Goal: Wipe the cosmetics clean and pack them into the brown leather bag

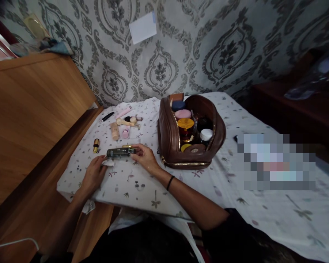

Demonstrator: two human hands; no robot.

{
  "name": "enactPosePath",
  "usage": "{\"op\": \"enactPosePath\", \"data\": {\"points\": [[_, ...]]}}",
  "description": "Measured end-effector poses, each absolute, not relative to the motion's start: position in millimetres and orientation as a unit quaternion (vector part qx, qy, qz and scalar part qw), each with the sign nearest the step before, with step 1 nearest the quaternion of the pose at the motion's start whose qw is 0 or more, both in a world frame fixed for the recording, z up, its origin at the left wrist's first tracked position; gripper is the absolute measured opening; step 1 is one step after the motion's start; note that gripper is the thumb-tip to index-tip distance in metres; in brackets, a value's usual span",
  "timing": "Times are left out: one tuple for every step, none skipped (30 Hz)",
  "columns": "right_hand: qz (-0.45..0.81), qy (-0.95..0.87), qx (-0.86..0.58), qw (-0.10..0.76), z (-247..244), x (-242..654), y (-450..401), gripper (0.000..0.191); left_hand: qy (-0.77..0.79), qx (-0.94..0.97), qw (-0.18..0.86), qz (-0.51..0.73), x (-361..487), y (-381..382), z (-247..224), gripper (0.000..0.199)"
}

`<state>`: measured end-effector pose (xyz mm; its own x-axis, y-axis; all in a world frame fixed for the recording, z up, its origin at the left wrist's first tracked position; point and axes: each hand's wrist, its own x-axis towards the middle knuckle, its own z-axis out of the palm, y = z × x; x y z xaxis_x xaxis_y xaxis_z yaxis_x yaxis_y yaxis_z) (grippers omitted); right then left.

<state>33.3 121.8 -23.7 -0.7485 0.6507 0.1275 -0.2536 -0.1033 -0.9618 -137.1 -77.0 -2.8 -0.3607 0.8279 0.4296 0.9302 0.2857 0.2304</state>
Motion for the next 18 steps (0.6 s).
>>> {"op": "enactPosePath", "data": {"points": [[0.722, -0.594, -0.167, 0.312, -22.8, 33.8, 121.3, 0.033, -0.792, -0.549, 0.118, -0.24, -136.5, -75.6, 0.4, 0.024], [0.721, -0.597, -0.168, 0.31, -21.9, 34.4, 120.9, 0.032, -0.789, -0.544, 0.125, -0.257, -135.0, -73.7, 4.5, 0.025], [0.718, -0.601, -0.167, 0.308, -21.1, 34.9, 120.5, 0.031, -0.784, -0.541, 0.135, -0.274, -132.5, -71.4, 9.1, 0.027], [0.714, -0.607, -0.167, 0.306, -20.4, 35.4, 120.2, 0.03, -0.777, -0.54, 0.146, -0.29, -128.5, -68.5, 14.1, 0.029], [0.707, -0.615, -0.167, 0.307, -19.8, 35.8, 119.9, 0.029, -0.767, -0.543, 0.158, -0.303, -123.1, -64.9, 18.8, 0.032], [0.697, -0.624, -0.168, 0.312, -19.4, 36.0, 119.7, 0.028, -0.756, -0.55, 0.168, -0.314, -116.3, -60.4, 22.9, 0.034], [0.685, -0.632, -0.171, 0.321, -19.2, 36.1, 119.6, 0.027, -0.741, -0.564, 0.175, -0.321, -108.4, -55.1, 26.0, 0.035], [0.673, -0.639, -0.172, 0.33, -19.1, 36.0, 119.6, 0.026, -0.725, -0.582, 0.178, -0.323, -99.7, -49.1, 27.9, 0.036], [0.663, -0.646, -0.172, 0.338, -19.3, 35.7, 119.7, 0.025, -0.706, -0.608, 0.175, -0.318, -90.7, -42.7, 28.6, 0.037], [0.656, -0.65, -0.171, 0.343, -19.5, 35.4, 120.0, 0.023, -0.685, -0.638, 0.17, -0.307, -82.0, -36.2, 28.4, 0.038], [0.653, -0.653, -0.167, 0.346, -19.9, 35.1, 120.3, 0.021, -0.666, -0.666, 0.162, -0.294, -74.2, -30.0, 27.4, 0.038], [0.652, -0.656, -0.161, 0.345, -20.2, 34.8, 120.8, 0.019, -0.65, -0.688, 0.156, -0.281, -67.8, -24.8, 26.2, 0.038], [0.651, -0.658, -0.158, 0.343, -20.5, 34.7, 121.3, 0.017, -0.639, -0.703, 0.151, -0.272, -63.5, -20.7, 24.9, 0.038], [0.65, -0.66, -0.158, 0.342, -20.8, 34.8, 121.6, 0.016, -0.634, -0.71, 0.15, -0.268, -61.6, -18.1, 23.9, 0.037], [0.649, -0.661, -0.159, 0.34, -21.0, 35.0, 121.9, 0.015, -0.633, -0.711, 0.15, -0.268, -62.3, -17.0, 23.1, 0.038], [0.65, -0.662, -0.159, 0.337, -21.2, 35.3, 122.0, 0.015, -0.636, -0.707, 0.152, -0.27, -65.5, -17.4, 22.5, 0.039], [0.65, -0.664, -0.16, 0.334, -21.4, 35.6, 121.9, 0.016, -0.642, -0.699, 0.154, -0.273, -71.0, -19.2, 21.9, 0.041], [0.649, -0.664, -0.162, 0.334, -21.8, 35.8, 121.6, 0.017, -0.653, -0.688, 0.155, -0.276, -78.5, -22.0, 21.1, 0.042]]}}
